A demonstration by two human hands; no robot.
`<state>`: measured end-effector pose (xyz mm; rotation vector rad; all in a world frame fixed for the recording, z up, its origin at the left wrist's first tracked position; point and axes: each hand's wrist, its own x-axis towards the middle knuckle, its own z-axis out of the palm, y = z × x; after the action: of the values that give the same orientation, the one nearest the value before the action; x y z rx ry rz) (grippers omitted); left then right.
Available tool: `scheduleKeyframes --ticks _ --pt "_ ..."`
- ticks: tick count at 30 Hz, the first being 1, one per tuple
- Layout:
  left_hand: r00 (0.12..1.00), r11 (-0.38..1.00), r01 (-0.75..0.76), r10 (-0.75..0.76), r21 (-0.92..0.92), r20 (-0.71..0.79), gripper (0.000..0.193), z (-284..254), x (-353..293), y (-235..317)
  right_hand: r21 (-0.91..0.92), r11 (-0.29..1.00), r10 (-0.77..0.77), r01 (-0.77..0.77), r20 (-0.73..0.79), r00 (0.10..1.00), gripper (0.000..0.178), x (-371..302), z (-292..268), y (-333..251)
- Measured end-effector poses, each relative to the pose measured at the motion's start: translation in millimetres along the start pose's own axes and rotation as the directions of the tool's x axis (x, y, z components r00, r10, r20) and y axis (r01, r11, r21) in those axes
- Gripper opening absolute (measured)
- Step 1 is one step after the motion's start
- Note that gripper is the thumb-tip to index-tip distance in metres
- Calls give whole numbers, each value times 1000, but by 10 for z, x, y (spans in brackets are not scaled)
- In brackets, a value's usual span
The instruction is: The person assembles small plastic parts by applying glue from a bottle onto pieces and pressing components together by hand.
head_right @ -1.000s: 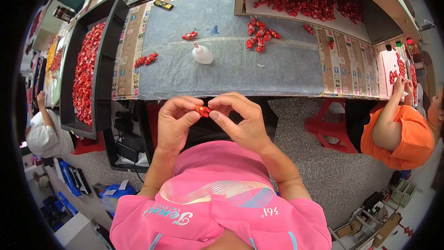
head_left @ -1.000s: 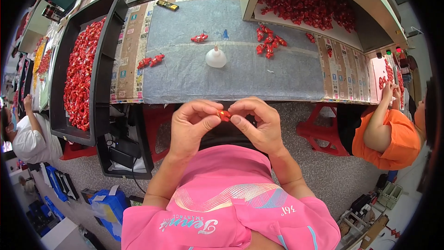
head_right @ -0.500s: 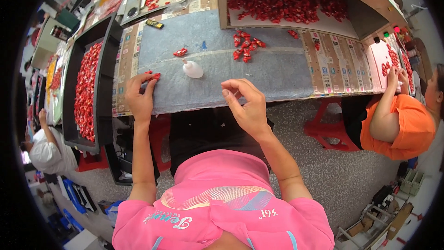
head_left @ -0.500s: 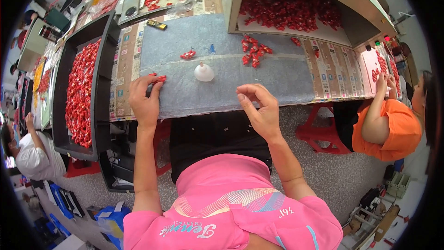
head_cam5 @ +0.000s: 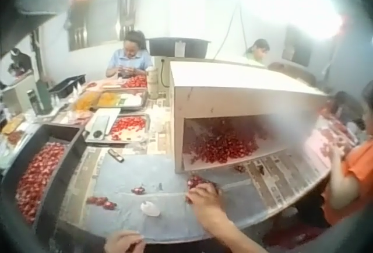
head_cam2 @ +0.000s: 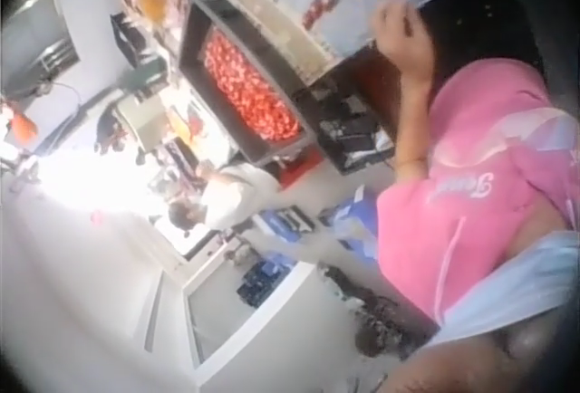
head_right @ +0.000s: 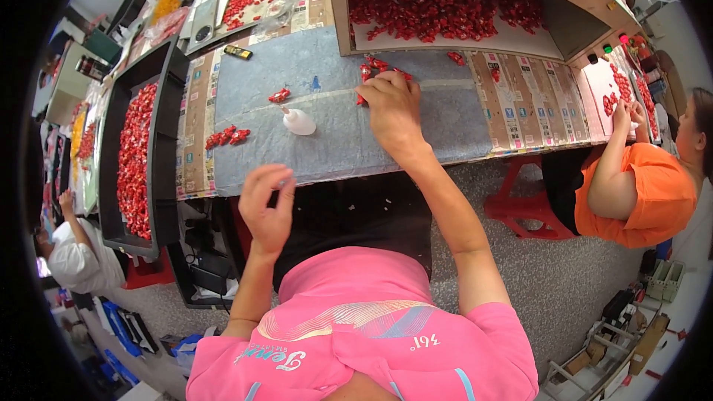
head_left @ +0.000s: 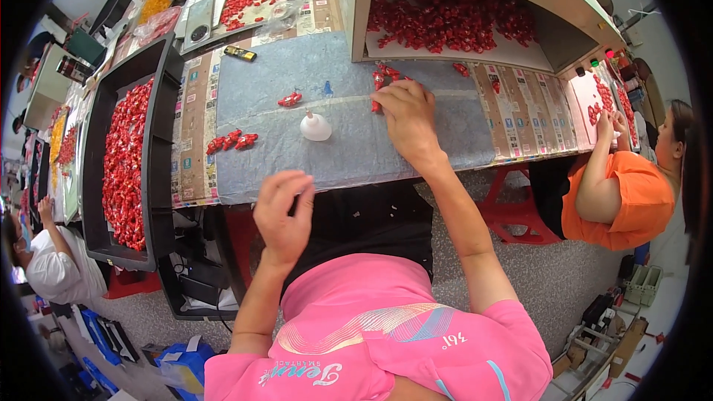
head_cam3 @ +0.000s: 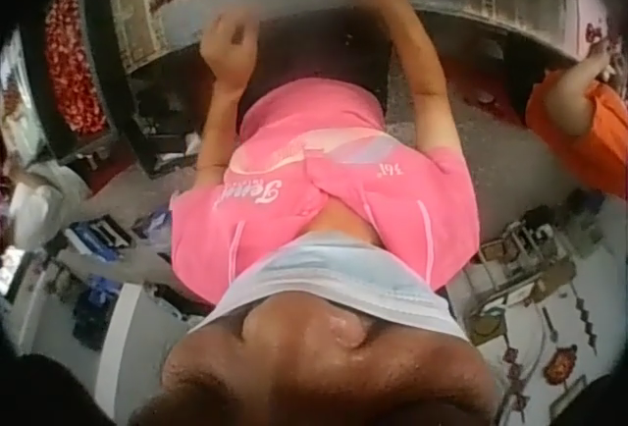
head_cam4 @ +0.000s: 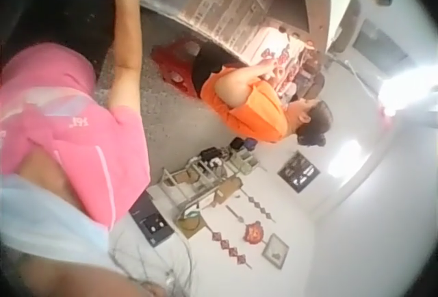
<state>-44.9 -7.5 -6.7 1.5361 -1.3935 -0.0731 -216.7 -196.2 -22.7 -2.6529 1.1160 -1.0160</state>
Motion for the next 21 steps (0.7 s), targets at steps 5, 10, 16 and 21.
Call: scheduleKeyframes --ticks 5,10,16,21 --pt "979 941 188 -158 -282 125 19 81 -157 178 343 938 44 -52 31 999 25 -96 -193 -289" --pt "864 565 472 -447 -677 230 28 265 -144 259 577 813 63 -80 50 997 30 -439 -371 -935" --pt "722 163 598 -534 -784 440 22 139 -180 144 693 712 -9 -114 171 985 32 -462 -346 -937" --pt "707 212 598 -594 -773 384 25 -14 -234 33 553 811 175 -191 82 981 38 -127 -147 -905"
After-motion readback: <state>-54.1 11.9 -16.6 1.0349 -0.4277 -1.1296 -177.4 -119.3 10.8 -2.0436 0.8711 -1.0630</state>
